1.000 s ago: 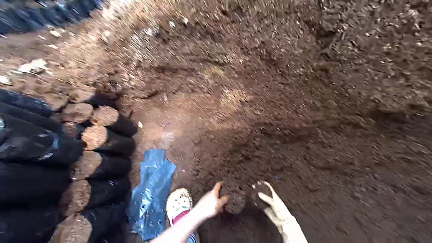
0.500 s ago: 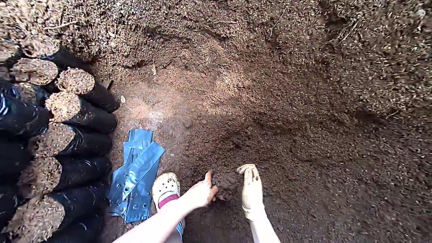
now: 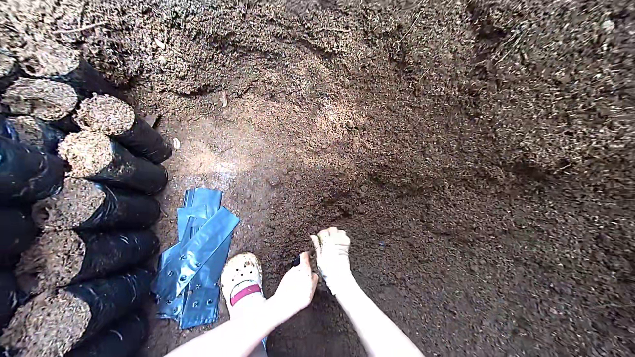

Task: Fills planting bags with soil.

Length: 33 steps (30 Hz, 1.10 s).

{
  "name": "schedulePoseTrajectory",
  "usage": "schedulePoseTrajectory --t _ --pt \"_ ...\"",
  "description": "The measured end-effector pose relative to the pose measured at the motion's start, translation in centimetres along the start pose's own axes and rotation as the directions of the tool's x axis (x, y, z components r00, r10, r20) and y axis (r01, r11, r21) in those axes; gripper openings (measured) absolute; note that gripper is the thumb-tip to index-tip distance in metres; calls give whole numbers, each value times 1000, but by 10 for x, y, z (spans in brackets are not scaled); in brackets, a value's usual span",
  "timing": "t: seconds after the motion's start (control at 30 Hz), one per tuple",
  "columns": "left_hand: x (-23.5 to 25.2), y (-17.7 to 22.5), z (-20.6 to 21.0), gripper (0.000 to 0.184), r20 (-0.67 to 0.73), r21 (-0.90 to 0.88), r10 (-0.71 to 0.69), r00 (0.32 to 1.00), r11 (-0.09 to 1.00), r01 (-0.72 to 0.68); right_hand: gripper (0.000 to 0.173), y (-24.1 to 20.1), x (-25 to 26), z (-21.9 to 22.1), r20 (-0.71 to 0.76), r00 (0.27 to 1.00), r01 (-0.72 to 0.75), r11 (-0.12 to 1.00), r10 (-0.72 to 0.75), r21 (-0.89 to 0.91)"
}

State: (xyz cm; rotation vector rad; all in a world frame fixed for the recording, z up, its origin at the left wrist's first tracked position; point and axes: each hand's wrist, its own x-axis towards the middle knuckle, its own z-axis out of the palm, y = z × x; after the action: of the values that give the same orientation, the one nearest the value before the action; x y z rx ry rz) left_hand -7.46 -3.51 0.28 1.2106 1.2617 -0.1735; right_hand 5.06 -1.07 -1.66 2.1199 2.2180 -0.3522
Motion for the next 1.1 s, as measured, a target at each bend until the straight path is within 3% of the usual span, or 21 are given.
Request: schedulePoseTrajectory --t 0.1,0.2,0.23,0.3,0.33,0.4,0.43,0.47,0.53,0.67,0.87,1.0,1.1 --pt "1 -4 -2 58 6 -34 14 1000 999 -13 40 14 8 5 30 998 -57 994 54 92" --pt "7 -14 -8 61 30 -63 47 998 997 -45 49 58 2 -10 -89 981 -150 961 175 233" --pt "8 -15 -10 67 35 -22 23 999 1000 -23 60 73 -4 -15 -27 974 -209 944 223 254" --pt "12 -16 -14 82 44 117 -62 997 992 57 69 89 -20 -25 236 930 -338 906 281 255" --pt "14 -17 -15 87 65 149 -90 994 986 80 67 89 -28 -26 387 880 -389 886 276 253" --pt "16 -21 -16 81 116 116 -68 991 992 55 69 80 -45 -22 677 697 -559 770 236 308" --pt "13 -22 -14 75 130 85 -21 991 996 10 70 74 -54 -16 752 626 -642 683 206 348" --pt "7 -21 -12 72 159 83 27 987 996 -41 69 68 -63 -10 774 606 -685 615 184 390" --pt "-2 -19 -7 66 158 123 113 981 983 -133 63 55 -77 -3 719 670 -663 587 187 465" --pt "-2 -25 8 60 15 71 170 985 983 -170 56 42 -81 -4 588 774 -533 742 235 406" --pt "-13 -21 16 51 -141 -82 39 989 995 -51 52 29 -76 -9 463 847 -392 895 261 212" --pt "-39 -22 0 59 -240 -185 29 970 980 -75 54 12 -81 -36 389 898 -350 869 205 351" --pt "-61 -27 -25 56 -317 -352 24 948 925 -142 55 8 -89 -70 340 935 -290 766 99 574"
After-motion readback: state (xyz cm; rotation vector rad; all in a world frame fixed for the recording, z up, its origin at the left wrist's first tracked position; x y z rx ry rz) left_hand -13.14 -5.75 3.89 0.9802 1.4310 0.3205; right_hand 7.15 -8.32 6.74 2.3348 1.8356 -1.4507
